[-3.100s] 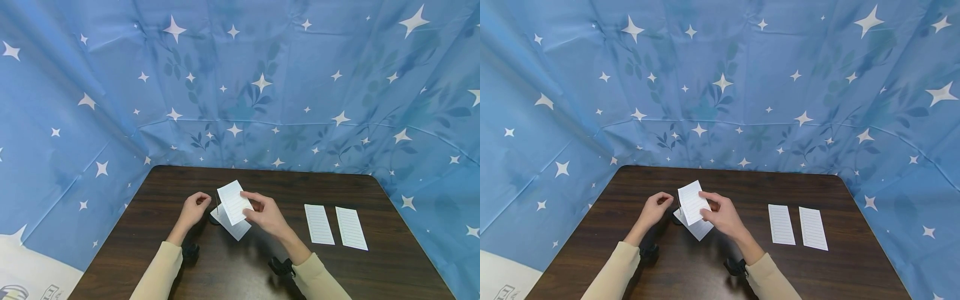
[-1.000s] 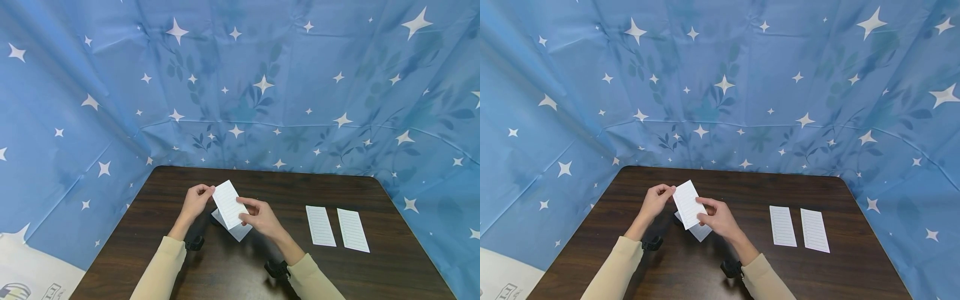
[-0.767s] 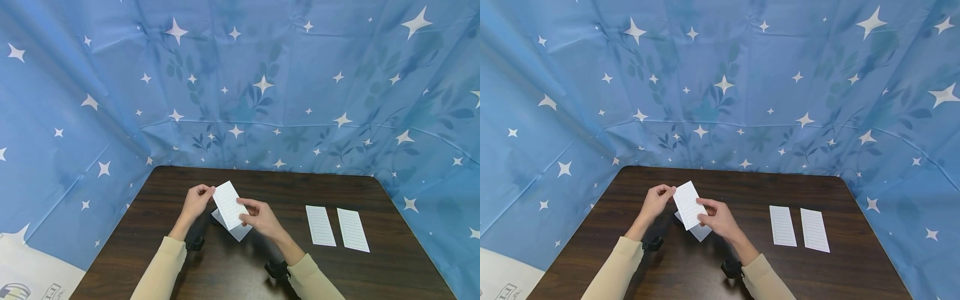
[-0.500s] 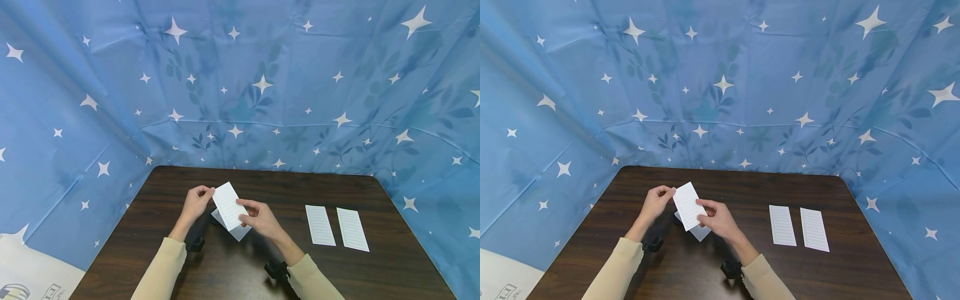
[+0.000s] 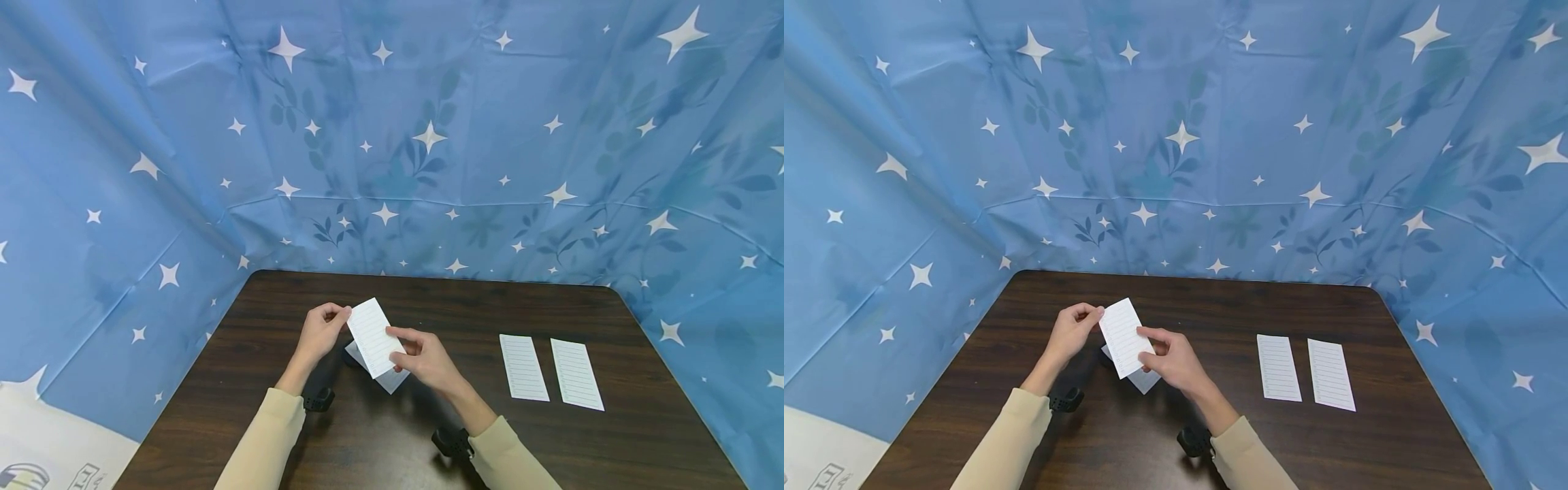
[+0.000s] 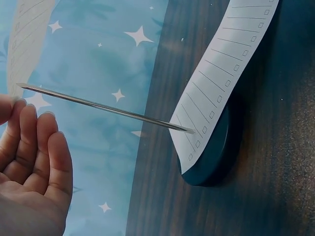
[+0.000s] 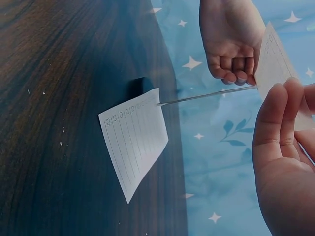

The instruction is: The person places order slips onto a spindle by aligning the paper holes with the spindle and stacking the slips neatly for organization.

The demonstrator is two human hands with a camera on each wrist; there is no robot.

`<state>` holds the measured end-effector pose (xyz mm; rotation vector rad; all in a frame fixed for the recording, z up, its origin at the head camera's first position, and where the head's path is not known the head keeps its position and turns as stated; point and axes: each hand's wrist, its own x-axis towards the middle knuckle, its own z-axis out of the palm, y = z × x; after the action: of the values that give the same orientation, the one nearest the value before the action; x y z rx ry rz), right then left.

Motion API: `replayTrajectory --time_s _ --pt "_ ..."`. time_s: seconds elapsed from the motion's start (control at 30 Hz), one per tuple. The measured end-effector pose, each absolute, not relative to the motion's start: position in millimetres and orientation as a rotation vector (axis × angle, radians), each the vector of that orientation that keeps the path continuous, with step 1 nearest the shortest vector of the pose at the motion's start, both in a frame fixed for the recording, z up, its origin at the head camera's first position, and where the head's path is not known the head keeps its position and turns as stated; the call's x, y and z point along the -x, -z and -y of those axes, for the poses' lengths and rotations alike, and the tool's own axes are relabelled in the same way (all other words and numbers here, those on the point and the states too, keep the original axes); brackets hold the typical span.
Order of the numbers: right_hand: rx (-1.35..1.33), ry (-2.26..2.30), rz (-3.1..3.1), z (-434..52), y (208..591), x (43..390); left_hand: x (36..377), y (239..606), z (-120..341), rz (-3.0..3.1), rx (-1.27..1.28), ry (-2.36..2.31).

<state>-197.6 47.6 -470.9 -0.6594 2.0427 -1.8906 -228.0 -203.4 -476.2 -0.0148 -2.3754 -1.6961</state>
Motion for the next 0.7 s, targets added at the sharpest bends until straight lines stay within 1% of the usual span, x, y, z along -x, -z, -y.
replayTrajectory --time_s 0.4,0.7 --pt "0.666 1.878 -2.072 -47 478 197 230 487 205 2.405 0.062 1.600" --pt "0.642 1.895 -2.049 -47 482 197 231 491 207 2.432 0.061 1.630"
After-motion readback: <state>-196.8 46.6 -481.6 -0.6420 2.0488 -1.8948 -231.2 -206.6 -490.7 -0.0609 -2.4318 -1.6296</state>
